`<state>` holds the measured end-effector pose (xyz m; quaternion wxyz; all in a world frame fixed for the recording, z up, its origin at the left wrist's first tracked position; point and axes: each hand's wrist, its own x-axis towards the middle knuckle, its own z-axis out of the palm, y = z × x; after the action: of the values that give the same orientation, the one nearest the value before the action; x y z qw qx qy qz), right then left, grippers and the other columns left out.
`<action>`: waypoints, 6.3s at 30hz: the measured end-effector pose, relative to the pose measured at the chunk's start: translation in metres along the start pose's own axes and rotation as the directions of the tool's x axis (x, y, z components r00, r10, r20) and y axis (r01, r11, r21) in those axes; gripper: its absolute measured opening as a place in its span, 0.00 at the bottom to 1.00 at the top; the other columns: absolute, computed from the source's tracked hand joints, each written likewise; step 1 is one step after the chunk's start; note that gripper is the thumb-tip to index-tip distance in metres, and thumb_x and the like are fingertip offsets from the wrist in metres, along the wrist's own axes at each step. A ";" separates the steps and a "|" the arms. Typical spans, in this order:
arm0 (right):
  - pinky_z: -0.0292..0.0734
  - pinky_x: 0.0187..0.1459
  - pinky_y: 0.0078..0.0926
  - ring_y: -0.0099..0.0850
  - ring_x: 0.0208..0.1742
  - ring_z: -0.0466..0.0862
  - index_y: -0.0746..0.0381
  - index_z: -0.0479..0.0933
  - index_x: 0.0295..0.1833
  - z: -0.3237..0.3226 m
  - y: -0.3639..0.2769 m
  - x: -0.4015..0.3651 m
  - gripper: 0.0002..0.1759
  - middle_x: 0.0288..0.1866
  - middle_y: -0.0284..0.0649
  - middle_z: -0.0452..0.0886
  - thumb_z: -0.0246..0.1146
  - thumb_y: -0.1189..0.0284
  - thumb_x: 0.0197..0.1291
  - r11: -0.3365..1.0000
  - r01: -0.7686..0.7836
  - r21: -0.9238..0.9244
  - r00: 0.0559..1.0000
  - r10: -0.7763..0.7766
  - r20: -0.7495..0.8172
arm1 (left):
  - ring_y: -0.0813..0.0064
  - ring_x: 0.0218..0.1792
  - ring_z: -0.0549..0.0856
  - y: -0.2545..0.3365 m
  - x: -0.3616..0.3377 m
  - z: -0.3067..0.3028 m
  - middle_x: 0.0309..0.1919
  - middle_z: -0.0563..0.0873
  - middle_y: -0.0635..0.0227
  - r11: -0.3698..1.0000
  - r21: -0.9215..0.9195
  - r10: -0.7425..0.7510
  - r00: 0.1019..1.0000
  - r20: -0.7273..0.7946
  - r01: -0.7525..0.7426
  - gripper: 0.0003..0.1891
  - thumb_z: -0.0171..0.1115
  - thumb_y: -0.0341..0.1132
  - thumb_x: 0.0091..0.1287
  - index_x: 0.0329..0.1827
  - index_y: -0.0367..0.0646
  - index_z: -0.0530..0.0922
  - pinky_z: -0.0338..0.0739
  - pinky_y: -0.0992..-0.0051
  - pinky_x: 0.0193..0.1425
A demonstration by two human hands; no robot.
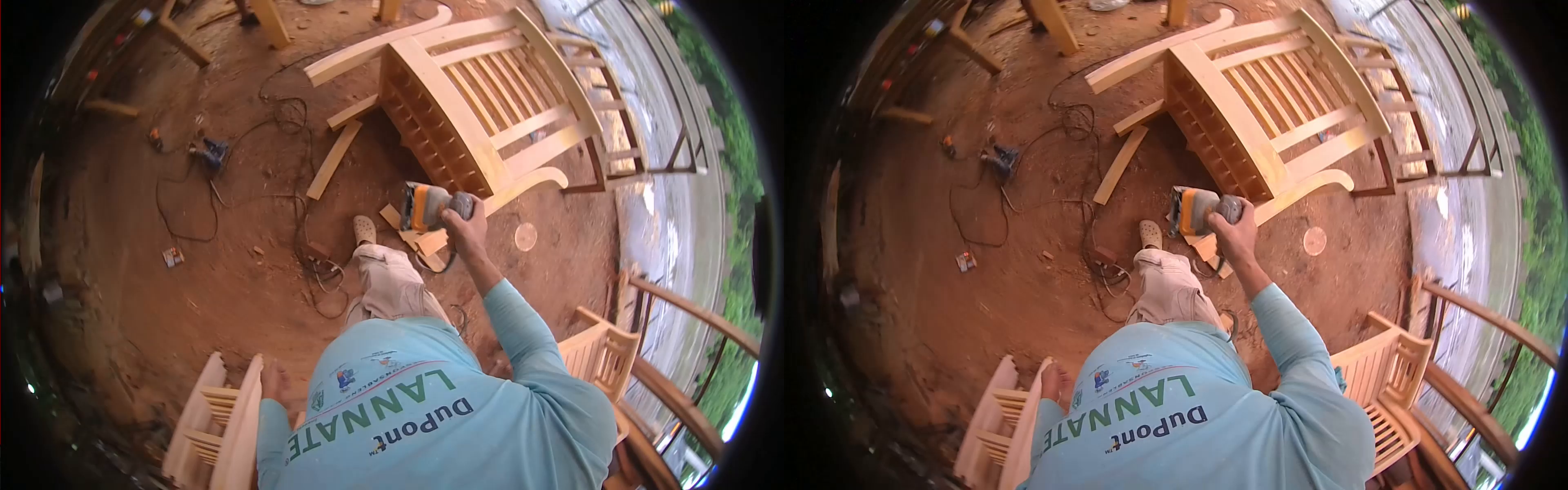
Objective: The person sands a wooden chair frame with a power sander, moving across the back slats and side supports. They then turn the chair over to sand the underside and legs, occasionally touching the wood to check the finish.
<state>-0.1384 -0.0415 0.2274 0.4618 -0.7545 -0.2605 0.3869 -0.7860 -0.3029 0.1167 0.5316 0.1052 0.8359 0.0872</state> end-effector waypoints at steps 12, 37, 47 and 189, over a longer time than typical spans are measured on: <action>0.83 0.53 0.35 0.35 0.46 0.84 0.65 0.75 0.64 -0.141 0.012 -0.047 0.35 0.47 0.43 0.84 0.74 0.65 0.49 0.966 -0.099 -0.237 0.844 -0.045 -0.535 | 0.79 0.25 0.81 0.449 0.019 0.048 0.33 0.85 0.72 0.829 0.367 0.401 0.906 0.139 -0.423 0.14 0.59 0.43 0.79 0.53 0.42 0.84 0.74 0.75 0.27; 0.82 0.59 0.41 0.43 0.54 0.89 0.65 0.79 0.63 0.360 0.059 -0.329 0.41 0.54 0.50 0.88 0.79 0.54 0.45 0.429 -0.610 0.666 -0.409 0.549 -0.729 | 0.72 0.33 0.91 0.965 0.078 0.251 0.37 0.92 0.64 -0.169 0.530 0.327 0.460 0.826 -0.831 0.17 0.63 0.44 0.78 0.53 0.37 0.87 0.84 0.68 0.39; 0.83 0.52 0.33 0.33 0.45 0.86 0.69 0.75 0.64 0.264 -0.053 -0.176 0.37 0.48 0.41 0.85 0.79 0.61 0.53 0.889 -0.319 0.328 -0.183 0.282 -0.942 | 0.76 0.28 0.87 0.987 0.069 0.328 0.35 0.89 0.67 0.152 0.330 0.362 0.364 0.858 -0.931 0.14 0.62 0.40 0.77 0.52 0.37 0.87 0.82 0.72 0.31; 0.77 0.68 0.56 0.60 0.68 0.79 0.69 0.58 0.77 0.141 -0.099 0.558 0.53 0.72 0.61 0.68 0.76 0.53 0.57 0.565 -0.743 -0.359 0.549 0.207 -0.810 | 0.47 0.52 0.89 0.991 0.095 0.711 0.46 0.93 0.56 0.157 0.720 0.835 0.480 0.269 -0.676 0.24 0.50 0.56 0.79 0.46 0.46 0.86 0.79 0.47 0.59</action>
<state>0.0568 0.4905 0.0865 0.0809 -0.9930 0.0460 0.0728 -0.0980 0.7007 -0.0089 0.2338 0.7093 0.6650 -0.0037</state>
